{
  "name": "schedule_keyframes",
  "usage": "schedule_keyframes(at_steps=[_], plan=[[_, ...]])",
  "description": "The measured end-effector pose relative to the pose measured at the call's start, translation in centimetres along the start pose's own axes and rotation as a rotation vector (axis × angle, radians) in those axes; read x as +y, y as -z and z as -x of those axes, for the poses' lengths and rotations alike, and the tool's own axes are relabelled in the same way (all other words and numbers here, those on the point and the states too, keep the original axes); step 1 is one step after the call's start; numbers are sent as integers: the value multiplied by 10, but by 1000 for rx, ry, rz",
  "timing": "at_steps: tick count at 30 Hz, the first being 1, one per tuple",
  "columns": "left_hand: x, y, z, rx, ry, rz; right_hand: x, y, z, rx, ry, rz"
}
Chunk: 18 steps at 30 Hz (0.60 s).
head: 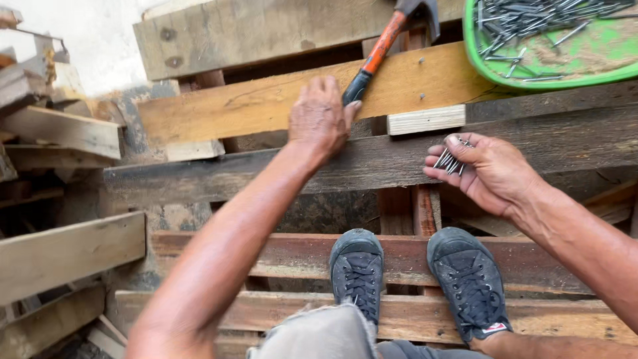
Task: The person uses a hammer to drive nails into small wooden blocks and attaches them to a larger wooden pallet structure. They repeatedly position blocks, select nails from a green container, and hammer them into place.
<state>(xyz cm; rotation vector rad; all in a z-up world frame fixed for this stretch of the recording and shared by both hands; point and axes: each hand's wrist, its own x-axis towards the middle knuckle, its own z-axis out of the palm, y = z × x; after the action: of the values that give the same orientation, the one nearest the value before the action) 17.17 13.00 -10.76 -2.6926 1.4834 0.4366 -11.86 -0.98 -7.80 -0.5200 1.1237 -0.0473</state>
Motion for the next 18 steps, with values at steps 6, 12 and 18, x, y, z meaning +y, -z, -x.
schedule_keyframes(at_steps=[6, 12, 18], plan=[[23, -45, -6, 231, 93, 70, 14, -16, -22, -124, -19, 33], [38, -53, 3, 412, 201, -25, 21, -27, -27, -86, 91, 163], [23, -20, -8, -173, 225, 490, 47, 20, -52, 162, 279, 610]])
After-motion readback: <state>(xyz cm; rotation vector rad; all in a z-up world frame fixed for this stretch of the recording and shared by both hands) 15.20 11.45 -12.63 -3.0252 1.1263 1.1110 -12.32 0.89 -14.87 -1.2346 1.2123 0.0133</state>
